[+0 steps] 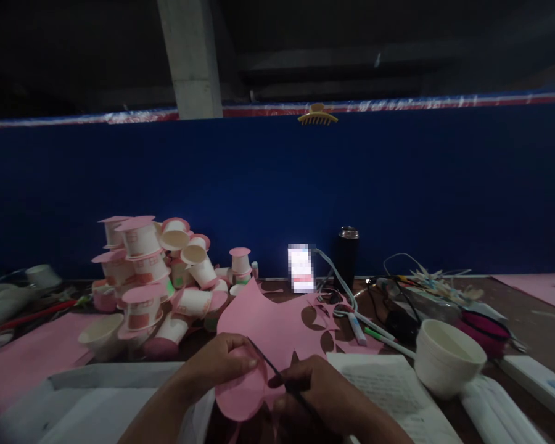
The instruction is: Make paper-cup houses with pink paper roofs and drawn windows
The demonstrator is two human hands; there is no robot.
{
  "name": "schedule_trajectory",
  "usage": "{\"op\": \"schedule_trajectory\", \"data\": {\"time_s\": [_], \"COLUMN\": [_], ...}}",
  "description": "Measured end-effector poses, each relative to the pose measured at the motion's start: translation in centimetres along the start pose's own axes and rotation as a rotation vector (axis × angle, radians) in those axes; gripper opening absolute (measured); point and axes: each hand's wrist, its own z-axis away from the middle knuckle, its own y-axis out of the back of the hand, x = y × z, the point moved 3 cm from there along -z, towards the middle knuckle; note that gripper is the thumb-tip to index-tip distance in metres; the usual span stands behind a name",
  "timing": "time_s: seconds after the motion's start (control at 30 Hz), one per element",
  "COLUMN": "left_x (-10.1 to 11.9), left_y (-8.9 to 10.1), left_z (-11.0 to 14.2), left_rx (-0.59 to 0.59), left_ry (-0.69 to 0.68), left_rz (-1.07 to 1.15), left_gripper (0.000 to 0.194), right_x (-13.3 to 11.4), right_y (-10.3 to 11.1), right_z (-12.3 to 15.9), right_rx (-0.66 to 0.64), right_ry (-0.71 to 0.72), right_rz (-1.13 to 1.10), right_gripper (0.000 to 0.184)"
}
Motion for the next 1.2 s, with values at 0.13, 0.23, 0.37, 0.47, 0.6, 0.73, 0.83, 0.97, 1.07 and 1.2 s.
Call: {"op": "schedule_trajectory", "data": {"time_s": [0.13, 0.23, 0.37, 0.47, 0.6, 0.73, 0.83, 0.97, 1.07, 1.2], "left_x": [-0.1, -0.1, -0.3, -0.9, -1.9, -2.3, -2.3, -2.2, -2.4, -2.7], "left_y": [0.0, 0.0, 0.1, 0.4, 1.0, 1.3, 1.5, 1.7, 1.8, 1.8], "left_z": [0.1, 0.1, -0.2, -0.7, -1.5, -2.0, -2.0, -2.1, -2.1, -2.2], "left_rx": [0.013, 0.028, 0.075, 0.169, 0.310, 0.398, 0.420, 0.449, 0.490, 0.522], "left_ry": [0.009, 0.020, 0.032, 0.034, 0.044, -0.006, -0.042, -0.025, -0.017, 0.000], "left_rz": [-0.007, 0.003, 0.052, 0.138, 0.231, 0.296, 0.329, 0.300, 0.284, 0.300], "left_gripper": [0.027, 0.026, 0.031, 0.038, 0.041, 0.042, 0.041, 0.041, 0.039, 0.041], "right_x": [0.0, -0.1, 0.0, 0.8, 1.9, 1.8, 1.4, 1.7, 2.2, 1.8], "right_y": [0.0, 0.0, -0.1, 0.2, 0.5, 0.5, 0.2, 0.1, 0.1, -0.1], "right_z": [0.0, 0.1, -0.2, -0.8, -1.6, -1.8, -1.7, -1.8, -2.0, -2.0], "right_rx": [0.020, 0.016, 0.053, 0.158, 0.224, 0.273, 0.273, 0.294, 0.318, 0.342], "right_ry": [0.003, 0.017, 0.020, 0.006, -0.004, -0.021, -0.038, -0.043, -0.065, -0.060], "right_rz": [0.000, -0.033, -0.071, -0.162, -0.255, -0.283, -0.284, -0.237, -0.233, -0.270], "right_gripper": [0.030, 0.030, 0.026, 0.033, 0.050, 0.056, 0.055, 0.050, 0.050, 0.051]}}
